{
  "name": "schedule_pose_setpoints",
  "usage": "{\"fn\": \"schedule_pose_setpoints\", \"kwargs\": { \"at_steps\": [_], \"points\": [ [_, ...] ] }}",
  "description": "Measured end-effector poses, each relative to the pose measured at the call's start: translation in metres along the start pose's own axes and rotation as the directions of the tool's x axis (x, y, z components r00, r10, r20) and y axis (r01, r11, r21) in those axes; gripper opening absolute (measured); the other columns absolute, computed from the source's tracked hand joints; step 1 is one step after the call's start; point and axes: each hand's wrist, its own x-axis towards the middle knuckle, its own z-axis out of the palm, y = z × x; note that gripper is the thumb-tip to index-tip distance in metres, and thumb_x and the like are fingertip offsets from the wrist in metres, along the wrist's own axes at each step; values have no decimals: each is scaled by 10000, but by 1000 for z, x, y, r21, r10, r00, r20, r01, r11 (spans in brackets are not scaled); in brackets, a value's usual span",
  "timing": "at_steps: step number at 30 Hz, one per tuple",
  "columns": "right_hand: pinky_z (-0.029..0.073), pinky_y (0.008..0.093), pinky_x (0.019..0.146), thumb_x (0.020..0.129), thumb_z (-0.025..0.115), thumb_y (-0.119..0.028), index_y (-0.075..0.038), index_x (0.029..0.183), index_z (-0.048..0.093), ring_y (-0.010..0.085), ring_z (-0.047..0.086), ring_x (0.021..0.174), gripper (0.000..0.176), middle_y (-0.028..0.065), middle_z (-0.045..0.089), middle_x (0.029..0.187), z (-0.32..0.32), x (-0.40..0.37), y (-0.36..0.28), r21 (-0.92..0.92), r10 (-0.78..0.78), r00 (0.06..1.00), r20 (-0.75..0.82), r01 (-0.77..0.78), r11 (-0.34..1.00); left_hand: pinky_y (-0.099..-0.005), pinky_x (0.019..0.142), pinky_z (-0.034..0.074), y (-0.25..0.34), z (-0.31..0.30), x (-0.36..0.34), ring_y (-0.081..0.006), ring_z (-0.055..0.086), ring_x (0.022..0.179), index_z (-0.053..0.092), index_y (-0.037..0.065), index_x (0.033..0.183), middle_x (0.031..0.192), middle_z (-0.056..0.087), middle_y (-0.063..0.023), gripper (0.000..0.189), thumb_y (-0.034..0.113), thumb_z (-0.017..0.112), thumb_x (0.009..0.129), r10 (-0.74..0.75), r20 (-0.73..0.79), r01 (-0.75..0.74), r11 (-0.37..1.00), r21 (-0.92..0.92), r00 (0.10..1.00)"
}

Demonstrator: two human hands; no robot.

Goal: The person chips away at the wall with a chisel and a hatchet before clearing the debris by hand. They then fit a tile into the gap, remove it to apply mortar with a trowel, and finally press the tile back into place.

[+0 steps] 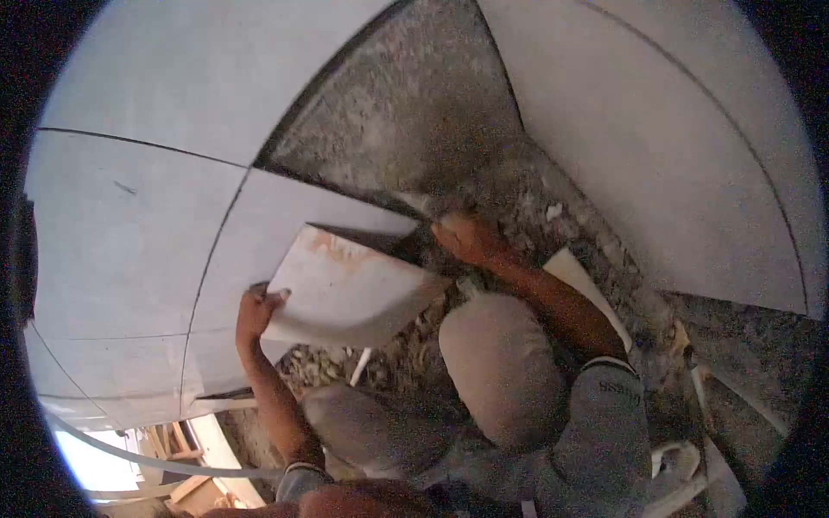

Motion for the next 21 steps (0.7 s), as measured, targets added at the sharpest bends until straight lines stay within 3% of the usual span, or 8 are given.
{"fn": "schedule_pose_setpoints", "kwargs": {
  "at_steps": [4, 7, 9, 10, 12, 16, 18, 21],
  "points": [
    [453, 458, 601, 881, 523, -338, 28, 791, 571, 333, 602, 655, 380, 207, 598, 838, 3, -3, 6, 161, 53, 999, -7, -51, 986, -317, 556, 413, 5, -2, -2, -136, 494, 587, 634, -63, 856, 620, 554, -97, 296, 212, 653, 749, 16, 50, -19, 998, 54, 999],
    [464, 464, 647, 880, 526, -309, 20, 881, 571, 372, 602, 685, 332, 205, 602, 831, 2, 7, -6, 185, -91, 994, 61, 79, 980, -310, 563, 411, 7, 0, -5, -133, 491, 588, 638, -62, 857, 615, 549, -97, 309, 226, 657, 745, 1, 29, 0, 1000, -27, 1000],
    [457, 357, 557, 898, 506, -340, 16, 946, 551, 207, 579, 608, 362, 111, 575, 687, 7, 10, -13, -137, -90, 996, -17, 87, 987, -306, 565, 409, 2, 0, -4, -132, 486, 585, 638, -59, 850, 609, 542, -94, 310, 232, 660, 744, 89, -4, -89, 996, 23, 996],
    [457, 357, 557, 898, 506, -340, 16, 946, 551, 207, 579, 608, 362, 111, 575, 687, 1, 10, -11, -143, -94, 995, -18, 90, 986, -303, 567, 407, -1, 3, -3, -131, 481, 581, 639, -56, 844, 603, 536, -91, 312, 237, 662, 742, 154, -47, -152, 987, 53, 987],
    [463, 397, 562, 891, 513, -340, 16, 983, 540, 262, 593, 608, 369, 141, 590, 704, -6, -7, -32, 128, -84, 996, -13, 85, 988, -309, 568, 406, 15, -2, -3, -133, 467, 587, 636, -57, 843, 604, 530, -95, 328, 253, 665, 739, 11, -10, -11, 996, 83, 1000],
    [491, 448, 710, 878, 517, -325, 27, 1204, 454, 371, 612, 777, 484, 228, 612, 888, 3, -4, -3, 73, -116, 992, 48, 113, 991, -327, 570, 408, 6, 1, -3, -150, 447, 584, 635, -51, 850, 604, 514, -92, 329, 260, 664, 747, 9, 32, -9, 1000, 8, 999],
    [491, 440, 719, 882, 507, -366, 23, 1220, 437, 369, 615, 784, 520, 222, 615, 871, 6, 14, -3, -251, 79, 973, 218, -23, 968, -326, 573, 414, 5, -3, -4, -151, 475, 579, 634, -57, 843, 608, 544, -96, 329, 257, 666, 750, -7, 27, 3, 991, 135, 1000],
    [482, 443, 756, 889, 485, -399, 31, 1237, 422, 390, 614, 769, 557, 214, 618, 898, 0, -2, -2, -189, 37, 994, 107, -16, 982, -319, 576, 417, 7, 5, -6, -140, 493, 586, 632, -63, 836, 615, 567, -90, 343, 266, 672, 746, 120, -84, -115, 991, 64, 989]
  ]
}}
